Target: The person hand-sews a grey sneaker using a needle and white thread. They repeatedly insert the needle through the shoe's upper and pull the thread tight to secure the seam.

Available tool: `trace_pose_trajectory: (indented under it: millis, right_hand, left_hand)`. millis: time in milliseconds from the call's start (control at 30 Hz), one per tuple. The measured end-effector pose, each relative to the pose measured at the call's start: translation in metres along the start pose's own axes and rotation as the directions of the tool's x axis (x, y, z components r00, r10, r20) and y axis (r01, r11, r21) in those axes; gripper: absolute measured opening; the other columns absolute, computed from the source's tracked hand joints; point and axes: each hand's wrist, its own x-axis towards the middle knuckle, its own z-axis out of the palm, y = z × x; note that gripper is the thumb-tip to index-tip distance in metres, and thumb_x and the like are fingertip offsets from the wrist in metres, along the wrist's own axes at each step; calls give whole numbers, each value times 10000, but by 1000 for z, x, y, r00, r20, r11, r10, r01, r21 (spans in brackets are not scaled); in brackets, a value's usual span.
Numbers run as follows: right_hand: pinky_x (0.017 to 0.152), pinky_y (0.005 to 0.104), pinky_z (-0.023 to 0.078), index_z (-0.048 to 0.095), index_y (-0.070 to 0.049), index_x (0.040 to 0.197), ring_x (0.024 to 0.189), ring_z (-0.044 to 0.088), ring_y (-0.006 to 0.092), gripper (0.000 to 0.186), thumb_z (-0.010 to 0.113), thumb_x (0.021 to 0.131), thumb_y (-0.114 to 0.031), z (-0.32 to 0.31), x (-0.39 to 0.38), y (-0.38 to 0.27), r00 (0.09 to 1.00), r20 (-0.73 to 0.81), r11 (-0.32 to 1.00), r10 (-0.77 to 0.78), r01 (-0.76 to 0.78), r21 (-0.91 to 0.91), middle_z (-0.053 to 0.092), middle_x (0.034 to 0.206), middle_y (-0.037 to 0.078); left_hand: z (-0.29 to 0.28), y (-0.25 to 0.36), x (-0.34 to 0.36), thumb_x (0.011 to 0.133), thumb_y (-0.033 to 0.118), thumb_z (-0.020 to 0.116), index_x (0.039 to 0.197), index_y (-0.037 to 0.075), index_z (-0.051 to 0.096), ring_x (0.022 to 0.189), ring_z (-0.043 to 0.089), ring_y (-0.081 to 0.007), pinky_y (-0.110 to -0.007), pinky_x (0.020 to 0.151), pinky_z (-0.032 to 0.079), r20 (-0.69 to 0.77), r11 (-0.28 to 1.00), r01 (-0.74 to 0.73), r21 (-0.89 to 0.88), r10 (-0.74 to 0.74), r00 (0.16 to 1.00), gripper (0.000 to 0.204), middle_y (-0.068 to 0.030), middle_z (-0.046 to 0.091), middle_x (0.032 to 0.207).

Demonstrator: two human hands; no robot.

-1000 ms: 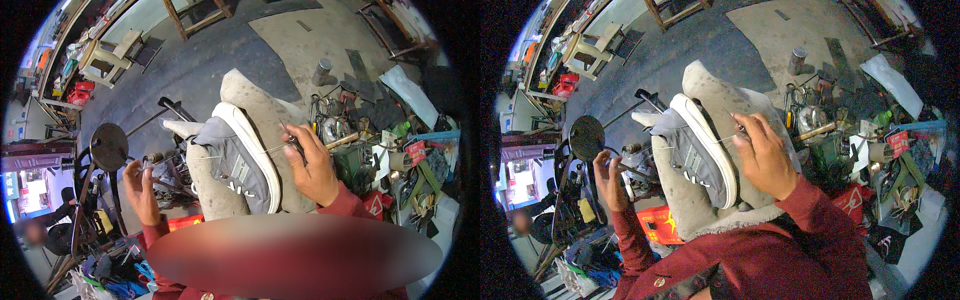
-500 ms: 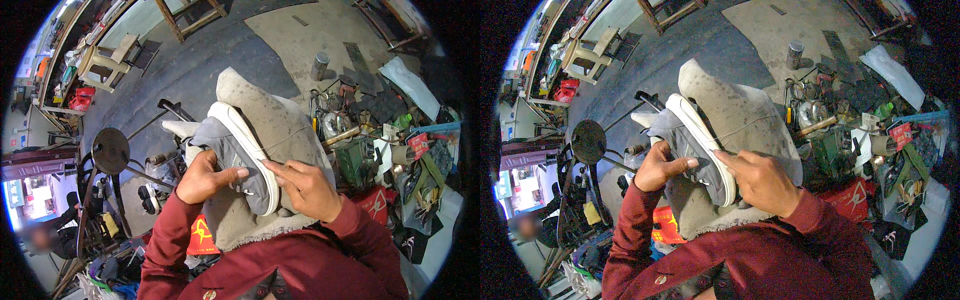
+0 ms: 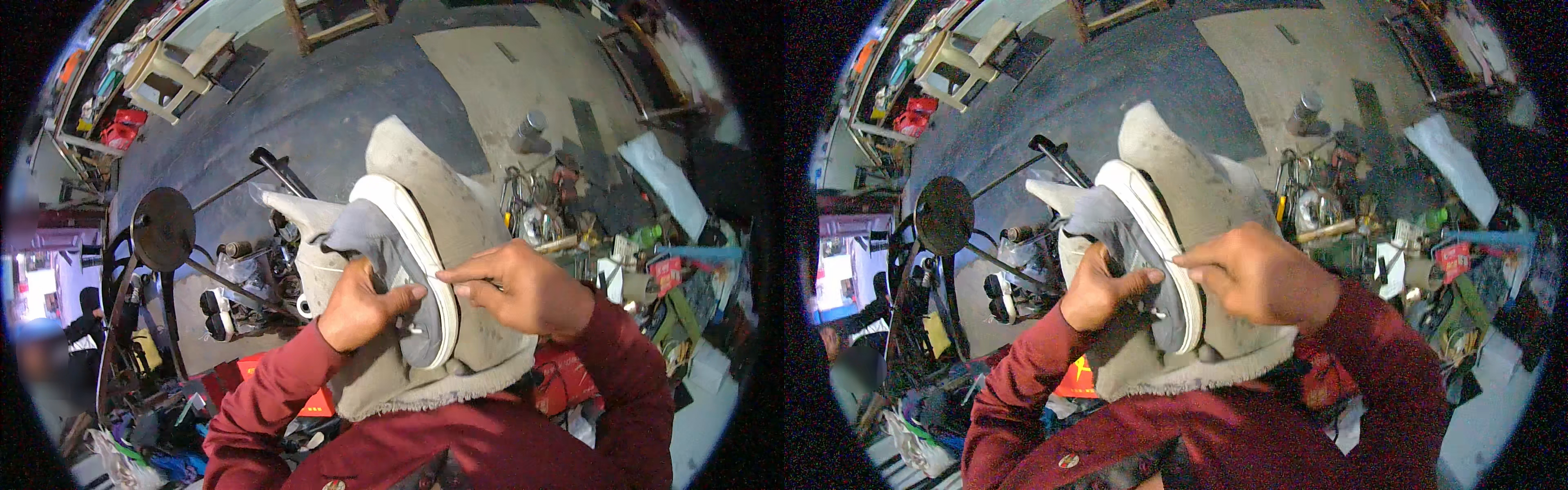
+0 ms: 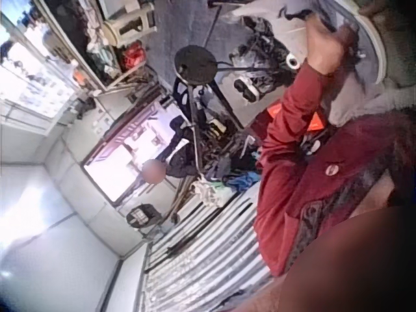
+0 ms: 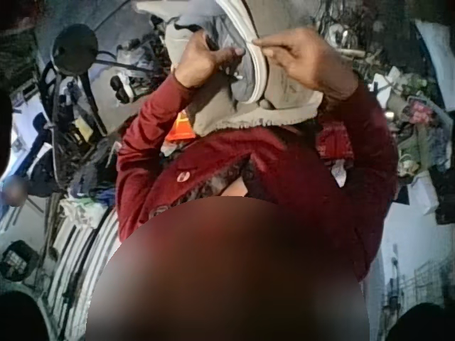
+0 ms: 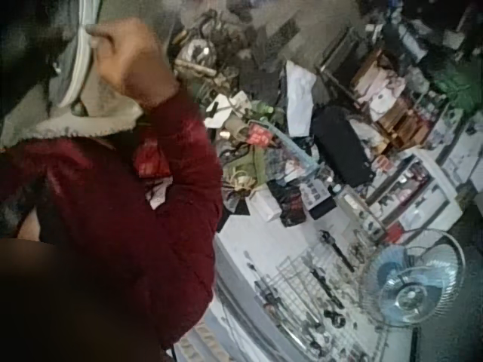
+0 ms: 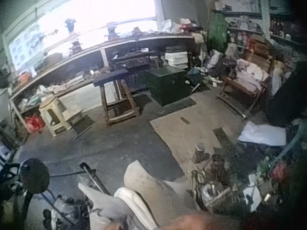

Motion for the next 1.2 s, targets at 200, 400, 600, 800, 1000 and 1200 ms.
trace_pose_trajectory:
  millis: [200,400,600,800,1000,1200]
  right_hand:
    - [665,306,557,770,-31,1127,698,730,180,235,717,906,-92,-16,27,7,990,135,999,-45,42,24,766,842,159]
    - [648,306,562,786,-40,1019,718,756,233,163,770,863,-85,-13,41,1,990,142,994,-18,33,-105,747,803,152]
    - [615,396,562,723,-106,967,708,721,345,136,777,864,-177,-10,49,10,989,127,988,-71,88,-127,719,780,134]
    - [597,373,558,691,-83,952,705,740,306,183,788,888,-225,-4,26,19,998,35,997,-43,45,-70,735,808,127]
    - [608,384,561,680,-64,926,718,740,312,178,794,870,-188,10,20,30,971,-116,976,-207,198,-89,736,809,138]
    - [656,441,558,655,-44,966,770,723,380,208,746,907,-221,9,19,22,971,-115,974,-212,199,-107,731,819,164]
  left_hand:
    - [-5,-12,6,846,194,796,837,-35,638,591,538,-151,-377,528,429,35,987,-133,94,131,991,279,-72,558,614]
    - [-10,-17,15,824,281,804,747,-53,535,678,573,-366,-478,633,437,89,973,-49,225,29,996,435,-262,555,713]
    - [-16,-10,15,818,293,808,869,-70,586,804,627,-436,-469,711,488,82,945,-55,322,30,996,428,-302,615,834]
    - [-29,3,4,844,265,834,830,-14,604,634,504,-117,-341,550,413,104,977,-83,195,63,993,362,-41,534,669]
    - [-51,23,-18,1044,176,568,1168,-35,649,756,597,-104,-294,708,508,63,919,-302,252,296,953,257,-41,673,858]
    - [-55,23,-12,796,86,718,981,14,669,845,638,-419,-461,703,506,240,422,-422,803,419,876,204,-190,632,887]
